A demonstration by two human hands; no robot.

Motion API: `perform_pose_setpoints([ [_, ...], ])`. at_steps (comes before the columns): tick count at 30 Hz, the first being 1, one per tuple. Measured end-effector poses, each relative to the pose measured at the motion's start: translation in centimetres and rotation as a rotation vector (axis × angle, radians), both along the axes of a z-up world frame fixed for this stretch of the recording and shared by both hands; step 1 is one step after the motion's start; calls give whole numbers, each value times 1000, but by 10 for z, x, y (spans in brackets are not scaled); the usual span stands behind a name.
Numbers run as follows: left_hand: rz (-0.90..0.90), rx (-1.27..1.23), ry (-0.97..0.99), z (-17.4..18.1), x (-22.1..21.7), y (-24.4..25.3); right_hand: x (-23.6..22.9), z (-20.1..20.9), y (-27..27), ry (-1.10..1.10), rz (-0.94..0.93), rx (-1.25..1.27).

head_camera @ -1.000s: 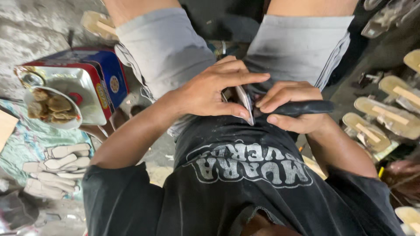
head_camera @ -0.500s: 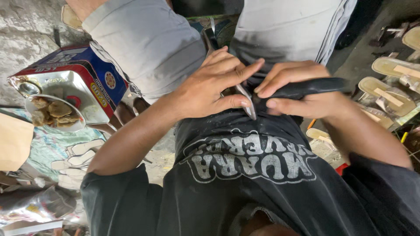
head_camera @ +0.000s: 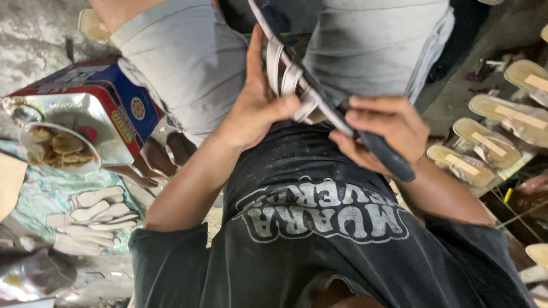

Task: The person assembles sandals by attaching straps to wooden soles. They use a grinding machine to smooth the edges of the straps and a knife to trim excess material. The process is repeated for multiple sandals.

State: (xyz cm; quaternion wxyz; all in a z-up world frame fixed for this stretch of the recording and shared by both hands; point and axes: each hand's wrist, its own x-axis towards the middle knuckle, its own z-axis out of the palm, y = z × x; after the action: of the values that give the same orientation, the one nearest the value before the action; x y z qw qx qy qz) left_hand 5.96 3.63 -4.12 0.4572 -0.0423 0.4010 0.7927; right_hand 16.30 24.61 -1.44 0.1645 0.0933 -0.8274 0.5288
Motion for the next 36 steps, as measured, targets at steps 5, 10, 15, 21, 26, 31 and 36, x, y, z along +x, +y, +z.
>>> perform_pose_setpoints([
  [5, -263, -60, 250, 1, -13, -24, 26, -4, 12, -406, 189, -254],
  [10, -396, -45, 517, -3, -11, -30, 28, 1, 25, -576, 258, -398],
  [15, -364, -59, 557, -6, 3, -25, 10, 6, 9, -491, 285, -417],
  [21, -399, -100, 686, 9, -6, -35, 3, 12, 17, -485, 343, -465],
  [26, -415, -142, 760, 13, -4, -31, -2, 15, 17, -530, 359, -427],
  [31, -456, -190, 730, 18, 0, -30, -21, 17, 31, -412, 556, -357],
  [36, -429, -184, 820, 27, -12, -33, -29, 27, 28, -453, 438, -403],
])
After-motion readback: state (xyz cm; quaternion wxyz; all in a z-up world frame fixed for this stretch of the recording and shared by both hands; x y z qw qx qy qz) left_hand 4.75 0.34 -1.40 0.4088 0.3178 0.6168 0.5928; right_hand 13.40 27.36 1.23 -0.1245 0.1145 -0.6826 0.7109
